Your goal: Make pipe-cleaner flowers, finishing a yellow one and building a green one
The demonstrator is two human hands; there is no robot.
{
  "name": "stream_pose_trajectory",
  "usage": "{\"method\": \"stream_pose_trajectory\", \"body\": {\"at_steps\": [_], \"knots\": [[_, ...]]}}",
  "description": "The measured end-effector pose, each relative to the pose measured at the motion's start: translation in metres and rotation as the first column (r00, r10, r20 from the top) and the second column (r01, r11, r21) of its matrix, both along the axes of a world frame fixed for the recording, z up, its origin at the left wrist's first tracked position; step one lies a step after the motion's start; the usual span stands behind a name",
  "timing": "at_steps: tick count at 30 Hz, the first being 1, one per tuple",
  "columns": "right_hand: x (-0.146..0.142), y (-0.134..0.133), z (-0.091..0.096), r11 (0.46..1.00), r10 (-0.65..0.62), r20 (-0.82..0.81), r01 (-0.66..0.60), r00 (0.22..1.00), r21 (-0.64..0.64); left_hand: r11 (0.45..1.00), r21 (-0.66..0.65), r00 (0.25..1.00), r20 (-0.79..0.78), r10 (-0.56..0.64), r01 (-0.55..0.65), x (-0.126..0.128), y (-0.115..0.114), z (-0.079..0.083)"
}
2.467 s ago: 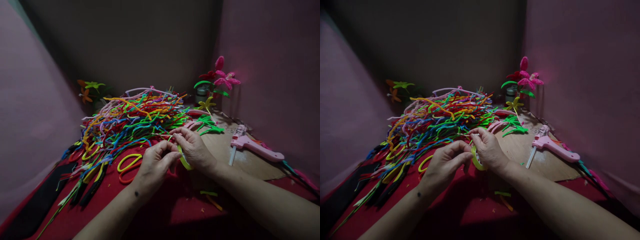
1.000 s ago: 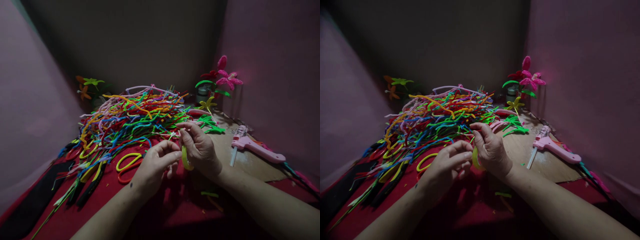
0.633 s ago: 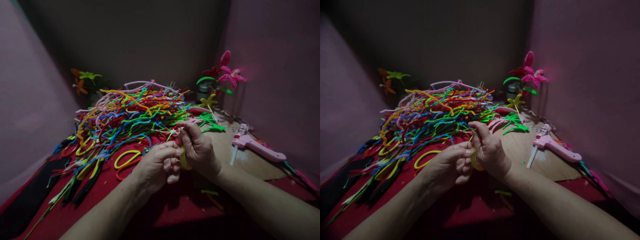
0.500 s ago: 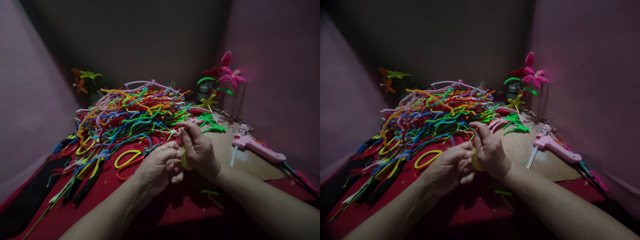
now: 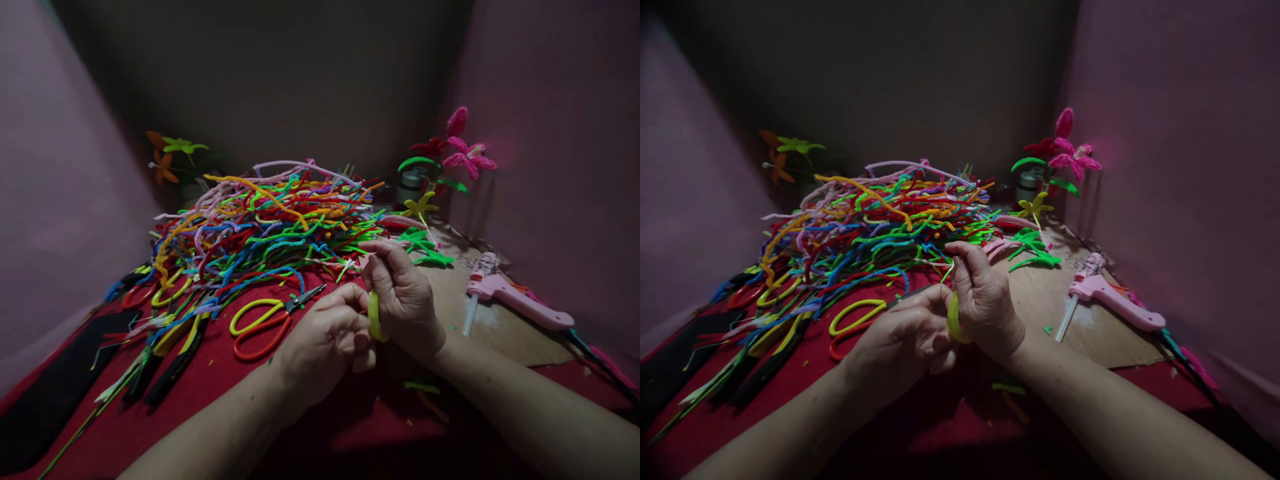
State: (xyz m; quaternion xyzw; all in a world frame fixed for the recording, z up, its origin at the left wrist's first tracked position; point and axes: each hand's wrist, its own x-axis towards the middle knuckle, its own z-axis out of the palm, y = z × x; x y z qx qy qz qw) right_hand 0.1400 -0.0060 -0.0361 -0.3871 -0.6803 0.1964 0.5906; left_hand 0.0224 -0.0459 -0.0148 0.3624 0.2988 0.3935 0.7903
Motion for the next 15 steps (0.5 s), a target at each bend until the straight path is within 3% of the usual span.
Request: {"method": "stream_pose_trajectory", "body": {"at_steps": [6,15], "knots": [[-0.0007,-0.0018,-0.0014,1.000,-0.003,0.032,0.002,0.999,0.030,0.996,-0.087,1.000,0.019,0.014,-0.012,-0.0002,0.0031,0.0023],[0.0002,0.0015,-0.0007,1.000,0.013,-0.041,-0.013,0.999,0.008,1.000,-0.018,0.999,0.034,0.004,-0.004,0.0006,-0.0003,0.0001]]}}
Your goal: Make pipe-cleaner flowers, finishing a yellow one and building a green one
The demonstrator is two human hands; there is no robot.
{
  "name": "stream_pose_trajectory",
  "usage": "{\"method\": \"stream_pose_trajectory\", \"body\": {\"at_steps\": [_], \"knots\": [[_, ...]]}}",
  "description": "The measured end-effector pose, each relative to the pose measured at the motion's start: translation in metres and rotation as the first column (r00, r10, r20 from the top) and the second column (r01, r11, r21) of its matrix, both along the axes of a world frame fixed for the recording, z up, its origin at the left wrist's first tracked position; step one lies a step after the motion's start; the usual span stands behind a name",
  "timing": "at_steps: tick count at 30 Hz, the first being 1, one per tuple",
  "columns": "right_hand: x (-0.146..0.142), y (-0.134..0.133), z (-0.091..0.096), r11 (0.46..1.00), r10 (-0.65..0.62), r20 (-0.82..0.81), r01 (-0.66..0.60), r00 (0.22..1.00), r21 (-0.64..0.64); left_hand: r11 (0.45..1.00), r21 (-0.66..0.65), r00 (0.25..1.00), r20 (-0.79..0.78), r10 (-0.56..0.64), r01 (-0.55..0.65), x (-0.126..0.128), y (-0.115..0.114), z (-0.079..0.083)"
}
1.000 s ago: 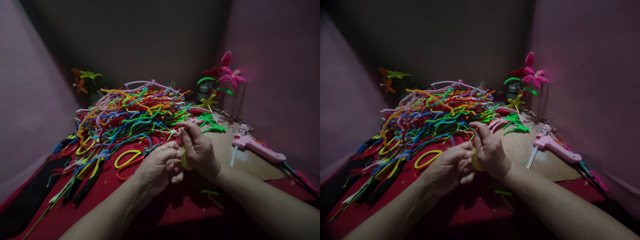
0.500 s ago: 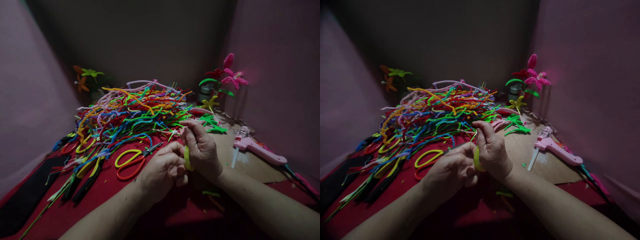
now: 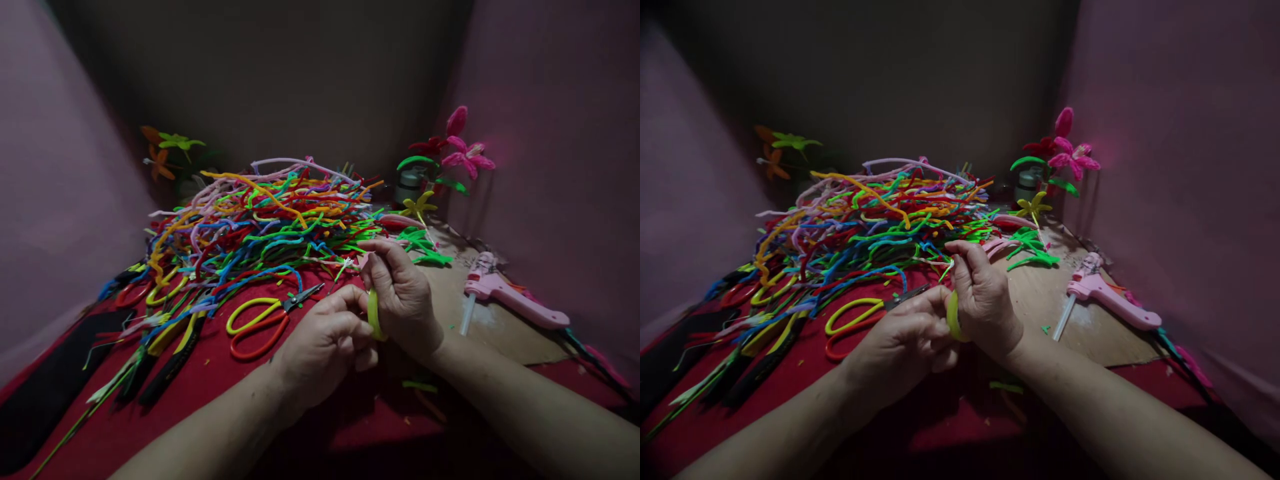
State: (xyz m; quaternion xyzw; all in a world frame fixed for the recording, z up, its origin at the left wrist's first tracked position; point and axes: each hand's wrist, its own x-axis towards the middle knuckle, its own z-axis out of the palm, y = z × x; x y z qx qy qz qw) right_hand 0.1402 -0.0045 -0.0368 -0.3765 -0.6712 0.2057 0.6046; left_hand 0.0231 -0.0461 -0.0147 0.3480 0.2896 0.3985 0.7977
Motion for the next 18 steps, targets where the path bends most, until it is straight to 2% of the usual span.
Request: {"method": "stream_pose_trajectory", "body": {"at_steps": [6,18], "knots": [[-0.0012,0.0006,-0.0018,1.000,0.007,0.015,-0.007,1.000,0.019,0.998,-0.067,1.000,-0.002,0.016,-0.016,-0.0002,0.0020,0.0001],[-0.0010,-0.0014,-0.0027,1.000,0.011,0.011,-0.011,1.000,-0.002,1.000,-0.018,1.000,0.011,0.024,-0.024,-0.0010,0.0001,-0.0027]]}}
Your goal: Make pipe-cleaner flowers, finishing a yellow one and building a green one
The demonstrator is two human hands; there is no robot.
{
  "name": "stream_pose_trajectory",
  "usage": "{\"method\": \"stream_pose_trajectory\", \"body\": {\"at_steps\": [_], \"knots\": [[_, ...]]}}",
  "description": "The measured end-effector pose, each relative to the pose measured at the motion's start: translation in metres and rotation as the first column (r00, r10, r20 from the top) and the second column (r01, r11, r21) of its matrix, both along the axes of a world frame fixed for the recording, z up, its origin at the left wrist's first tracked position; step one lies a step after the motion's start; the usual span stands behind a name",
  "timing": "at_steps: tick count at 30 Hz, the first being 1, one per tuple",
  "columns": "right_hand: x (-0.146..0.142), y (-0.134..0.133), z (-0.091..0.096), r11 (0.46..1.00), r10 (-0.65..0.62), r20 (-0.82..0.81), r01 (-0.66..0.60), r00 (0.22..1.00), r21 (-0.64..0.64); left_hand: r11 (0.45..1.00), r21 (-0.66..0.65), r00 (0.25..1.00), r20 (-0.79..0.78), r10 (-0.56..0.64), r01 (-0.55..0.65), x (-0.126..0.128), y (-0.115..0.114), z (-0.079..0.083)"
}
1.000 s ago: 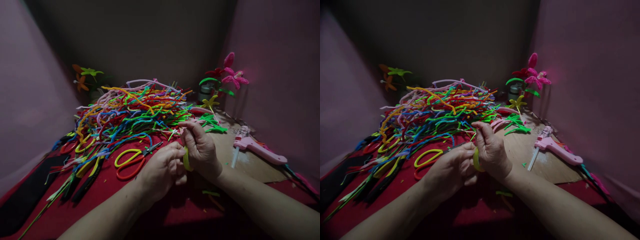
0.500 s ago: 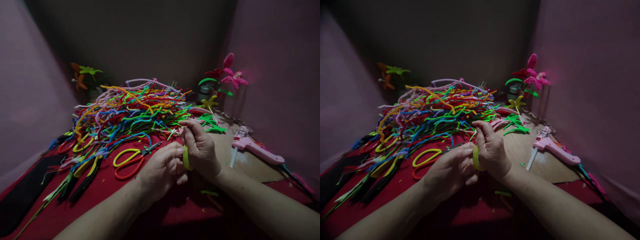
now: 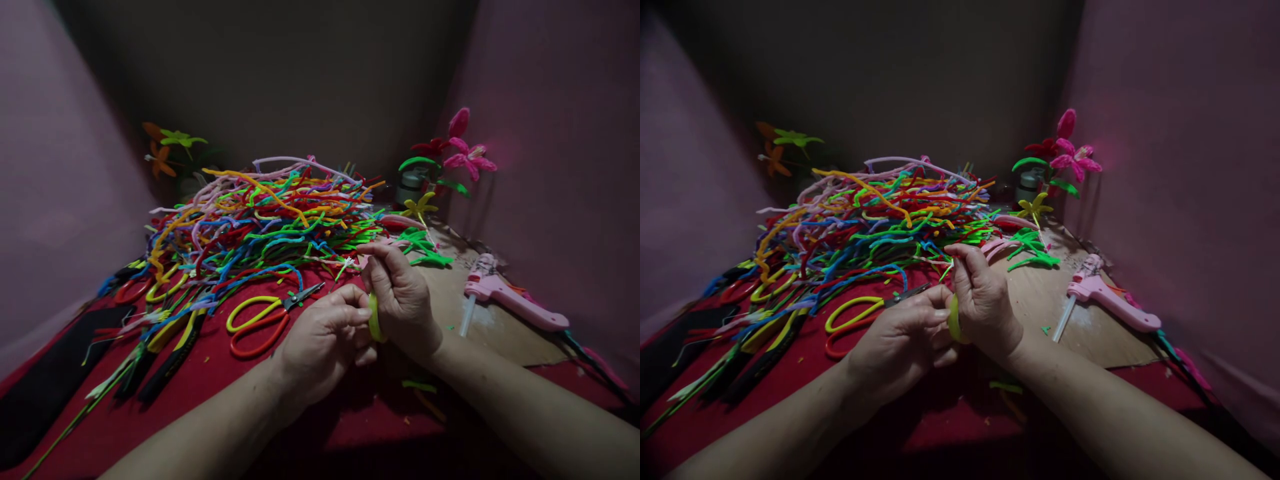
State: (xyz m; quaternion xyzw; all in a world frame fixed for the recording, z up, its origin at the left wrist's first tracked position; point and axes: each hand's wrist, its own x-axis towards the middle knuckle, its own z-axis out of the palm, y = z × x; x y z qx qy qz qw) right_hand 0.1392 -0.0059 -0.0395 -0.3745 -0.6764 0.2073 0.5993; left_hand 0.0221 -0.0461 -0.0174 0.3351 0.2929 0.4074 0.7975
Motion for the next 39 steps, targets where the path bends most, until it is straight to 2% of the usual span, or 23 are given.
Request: {"method": "stream_pose_trajectory", "body": {"at_steps": [5,10,14,27,33,39], "knots": [[0.0003,0.0013,-0.0003,1.000,0.001,0.000,-0.001,1.000,-0.025,1.000,-0.011,0.999,-0.033,0.007,-0.007,0.0017,-0.0015,0.0008],[0.0004,0.0023,0.0007,0.998,0.006,-0.024,-0.008,1.000,-0.058,1.000,-0.008,1.000,0.027,-0.005,0.005,0.0026,0.0012,0.0026],[0.0002,0.0024,0.0007,0.999,0.005,0.000,-0.005,1.000,-0.044,0.999,-0.035,1.000,0.018,0.001,0.000,0.0016,0.0020,0.0015],[0.0010,0.0003,0.0016,0.999,-0.013,0.019,0.014,1.000,-0.043,1.000,0.003,1.000,0.008,-0.004,0.004,0.0013,0.0006,0.0010],[0.0006,0.0017,0.0015,0.997,-0.002,-0.016,0.001,1.000,-0.082,0.999,0.048,1.000,0.007,-0.017,0.017,0.0012,0.0001,-0.0015],[0.0005,0.0024,0.0016,0.998,-0.006,0.021,0.007,1.000,-0.055,0.999,-0.034,1.000,-0.007,0.007,-0.007,0.0018,0.0004,-0.0010]]}}
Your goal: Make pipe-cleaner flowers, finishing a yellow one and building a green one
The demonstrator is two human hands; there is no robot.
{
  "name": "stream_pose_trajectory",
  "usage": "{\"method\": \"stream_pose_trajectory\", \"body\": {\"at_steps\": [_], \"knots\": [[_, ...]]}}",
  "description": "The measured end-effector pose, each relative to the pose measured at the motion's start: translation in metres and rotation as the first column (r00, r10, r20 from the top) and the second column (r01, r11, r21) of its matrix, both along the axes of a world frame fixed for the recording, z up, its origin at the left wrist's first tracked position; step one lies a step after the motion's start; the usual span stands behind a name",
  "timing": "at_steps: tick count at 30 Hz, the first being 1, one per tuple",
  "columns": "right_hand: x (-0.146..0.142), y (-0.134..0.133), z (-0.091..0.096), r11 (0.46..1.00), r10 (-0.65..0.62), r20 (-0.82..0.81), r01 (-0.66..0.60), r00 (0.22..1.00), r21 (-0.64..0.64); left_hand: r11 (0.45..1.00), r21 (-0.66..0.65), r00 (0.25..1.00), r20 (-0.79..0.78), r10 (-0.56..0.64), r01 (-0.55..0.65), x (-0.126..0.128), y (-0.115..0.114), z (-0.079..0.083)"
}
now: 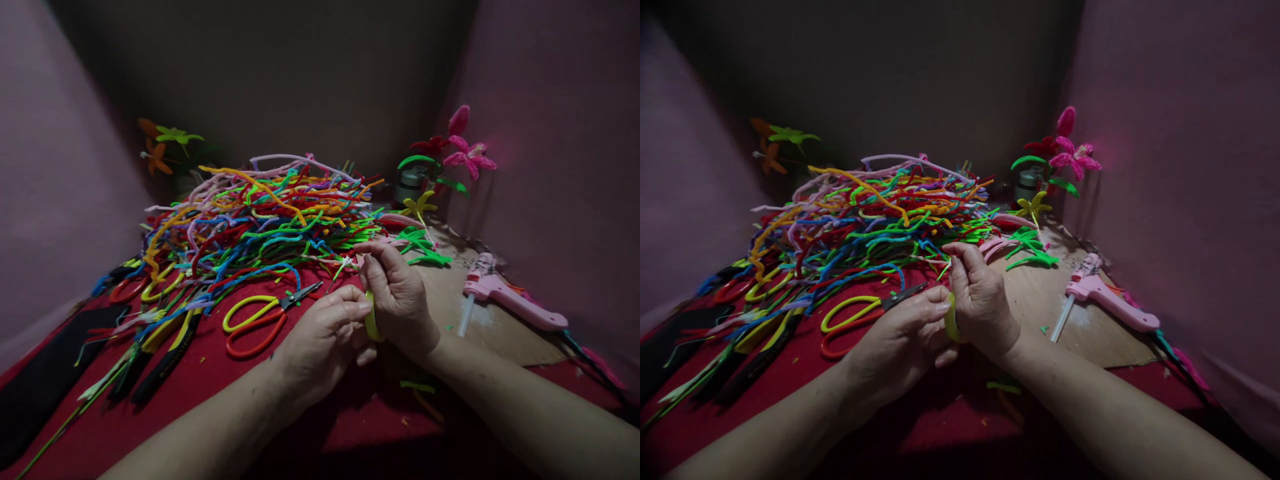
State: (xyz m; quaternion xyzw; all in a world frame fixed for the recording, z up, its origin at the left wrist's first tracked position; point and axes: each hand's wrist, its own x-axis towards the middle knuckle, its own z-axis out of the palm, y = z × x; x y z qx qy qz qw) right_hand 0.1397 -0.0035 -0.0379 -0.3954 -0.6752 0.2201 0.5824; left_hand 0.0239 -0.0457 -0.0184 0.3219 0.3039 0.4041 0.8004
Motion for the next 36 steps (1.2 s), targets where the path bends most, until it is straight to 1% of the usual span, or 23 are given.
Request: {"method": "stream_pose_trajectory", "body": {"at_steps": [3,10,13,15,18,19,21,23,25,29,33,36], "knots": [[0.000,-0.001,0.000,1.000,-0.004,0.020,0.004,1.000,0.013,1.000,-0.009,1.000,0.009,0.007,-0.007,0.000,0.000,0.000],[0.001,-0.002,-0.001,1.000,0.009,0.009,-0.009,1.000,0.017,1.000,0.008,1.000,0.022,0.007,-0.008,-0.001,-0.001,0.002],[0.000,-0.002,-0.001,1.000,0.017,-0.005,-0.017,1.000,0.008,1.000,0.026,1.000,0.010,0.011,-0.011,0.001,-0.002,0.000],[0.000,-0.001,0.000,0.999,0.026,-0.040,-0.027,0.999,-0.024,0.998,0.057,1.000,0.003,0.015,-0.015,0.002,-0.002,-0.003],[-0.001,0.001,0.003,0.994,0.060,-0.153,-0.072,0.986,-0.077,0.994,0.110,1.000,0.009,0.011,-0.012,0.001,-0.002,-0.003],[-0.001,0.002,0.004,0.991,0.077,-0.194,-0.096,0.978,-0.093,0.992,0.127,1.000,-0.014,0.012,-0.010,0.001,-0.002,-0.002],[-0.002,0.003,0.006,0.981,0.111,-0.260,-0.147,0.959,-0.125,0.981,0.188,0.993,-0.099,0.058,-0.038,0.000,-0.003,0.002],[-0.002,0.003,0.007,0.974,0.121,-0.287,-0.169,0.950,-0.148,0.955,0.285,0.971,-0.192,0.140,-0.082,0.001,-0.004,0.005],[-0.002,0.003,0.006,0.973,0.117,-0.292,-0.168,0.949,-0.158,0.916,0.389,0.944,-0.255,0.211,-0.100,0.002,-0.005,0.006],[-0.002,0.003,0.005,0.958,0.156,-0.344,-0.227,0.926,-0.174,0.842,0.536,0.875,-0.376,0.304,-0.062,0.002,-0.006,0.000],[-0.003,0.003,0.006,0.955,0.163,-0.368,-0.240,0.915,-0.173,0.738,0.667,0.808,-0.381,0.450,-0.097,0.000,-0.007,-0.005],[-0.003,0.002,0.006,0.956,0.157,-0.359,-0.233,0.920,-0.179,0.701,0.705,0.787,-0.370,0.494,-0.109,0.000,-0.009,-0.005]]}}
